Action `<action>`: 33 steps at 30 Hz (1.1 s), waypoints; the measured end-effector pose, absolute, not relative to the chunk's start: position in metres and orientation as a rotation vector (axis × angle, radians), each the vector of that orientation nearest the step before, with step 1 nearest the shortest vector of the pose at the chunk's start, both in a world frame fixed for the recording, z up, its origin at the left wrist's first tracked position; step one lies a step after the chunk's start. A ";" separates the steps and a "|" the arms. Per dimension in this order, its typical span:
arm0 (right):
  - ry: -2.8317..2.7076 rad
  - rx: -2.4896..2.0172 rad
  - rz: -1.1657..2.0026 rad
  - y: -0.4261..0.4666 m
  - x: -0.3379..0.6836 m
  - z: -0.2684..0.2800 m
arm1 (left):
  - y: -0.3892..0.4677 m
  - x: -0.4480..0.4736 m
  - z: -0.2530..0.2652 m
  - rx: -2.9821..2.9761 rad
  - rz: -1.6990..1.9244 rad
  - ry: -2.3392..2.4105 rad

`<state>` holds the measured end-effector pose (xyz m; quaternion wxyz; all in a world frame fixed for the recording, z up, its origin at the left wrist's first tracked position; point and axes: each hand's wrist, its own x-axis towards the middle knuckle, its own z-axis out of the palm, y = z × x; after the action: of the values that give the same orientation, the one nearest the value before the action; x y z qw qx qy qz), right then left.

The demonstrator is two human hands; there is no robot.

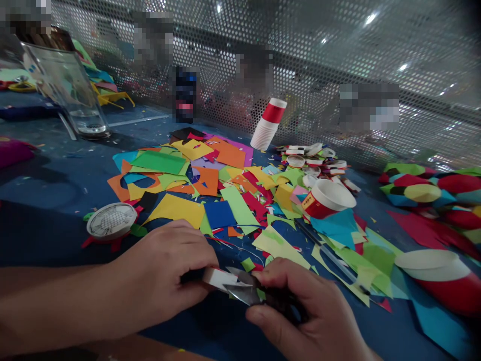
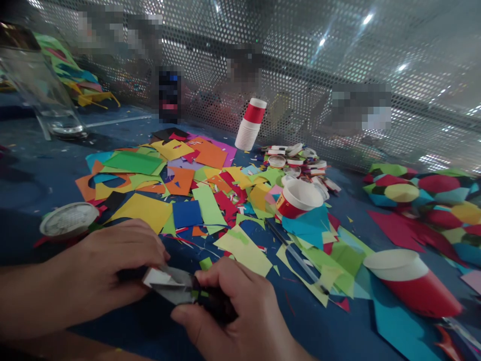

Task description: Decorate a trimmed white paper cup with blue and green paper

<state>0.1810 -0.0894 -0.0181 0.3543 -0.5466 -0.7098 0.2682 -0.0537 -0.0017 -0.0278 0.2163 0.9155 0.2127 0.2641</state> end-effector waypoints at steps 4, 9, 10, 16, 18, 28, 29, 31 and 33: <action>-1.871 -1.370 0.601 -0.090 0.181 -0.018 | -0.002 -0.054 -0.026 2.540 0.695 0.606; -1.908 -1.297 0.447 -0.089 0.181 -0.021 | -0.003 -0.055 -0.029 2.490 0.687 0.620; -1.915 -1.290 0.419 -0.089 0.181 -0.021 | -0.003 -0.055 -0.029 2.481 0.685 0.613; -1.946 -1.251 0.387 -0.089 0.181 -0.022 | -0.003 -0.055 -0.026 2.455 0.667 0.597; -1.943 -1.273 0.414 -0.088 0.181 -0.020 | -0.003 -0.054 -0.026 2.461 0.661 0.603; -1.918 -1.330 0.516 -0.092 0.181 -0.017 | -0.004 -0.055 -0.022 2.501 0.685 0.603; -1.924 -1.336 0.519 -0.092 0.181 -0.018 | -0.004 -0.055 -0.022 2.503 0.675 0.604; -1.926 -1.351 0.522 -0.093 0.182 -0.018 | -0.003 -0.055 -0.022 2.507 0.667 0.601; -1.918 -1.356 0.517 -0.093 0.182 -0.020 | -0.004 -0.054 -0.022 2.503 0.668 0.592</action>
<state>0.1819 -0.0929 -0.0199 0.3600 -0.5260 -0.7439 0.2007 -0.0541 -0.0035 -0.0223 0.2396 0.9145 0.2163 0.2440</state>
